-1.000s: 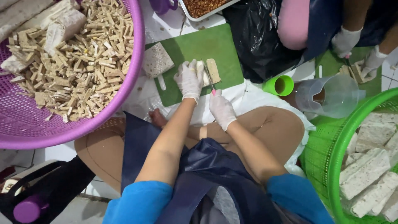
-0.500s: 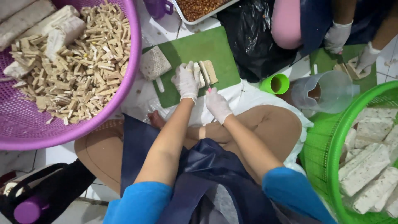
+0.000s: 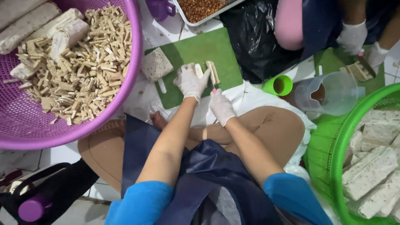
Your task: A person sitting on the floor uses a knife to slice blocks of tempeh into thin strips on a green cutting board.
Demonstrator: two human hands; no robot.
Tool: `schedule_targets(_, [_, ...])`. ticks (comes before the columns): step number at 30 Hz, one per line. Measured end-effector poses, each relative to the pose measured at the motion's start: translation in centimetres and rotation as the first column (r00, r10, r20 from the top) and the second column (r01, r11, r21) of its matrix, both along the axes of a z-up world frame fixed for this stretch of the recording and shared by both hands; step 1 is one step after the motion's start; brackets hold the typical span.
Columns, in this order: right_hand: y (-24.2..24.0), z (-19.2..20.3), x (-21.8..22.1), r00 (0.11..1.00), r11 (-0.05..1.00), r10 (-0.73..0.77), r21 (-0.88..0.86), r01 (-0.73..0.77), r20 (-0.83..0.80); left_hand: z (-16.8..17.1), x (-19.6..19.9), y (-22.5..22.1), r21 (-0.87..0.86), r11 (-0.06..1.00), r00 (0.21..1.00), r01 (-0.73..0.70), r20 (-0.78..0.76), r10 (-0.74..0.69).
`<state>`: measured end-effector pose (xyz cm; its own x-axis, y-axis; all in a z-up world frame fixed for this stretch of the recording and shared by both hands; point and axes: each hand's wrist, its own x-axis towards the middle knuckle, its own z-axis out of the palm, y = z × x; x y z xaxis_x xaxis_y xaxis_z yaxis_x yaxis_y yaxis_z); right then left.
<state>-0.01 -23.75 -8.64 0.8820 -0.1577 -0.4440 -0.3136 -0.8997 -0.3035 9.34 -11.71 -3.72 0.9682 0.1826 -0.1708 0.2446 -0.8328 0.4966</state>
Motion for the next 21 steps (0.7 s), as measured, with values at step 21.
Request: schedule_targets(21, [1.1, -2.2, -2.2, 0.963, 0.935, 0.229, -0.306, -0.177, 0.141, -10.8, 0.3, 1.0, -0.104, 0.995, 0.974, -0.012, 0.222, 0.034])
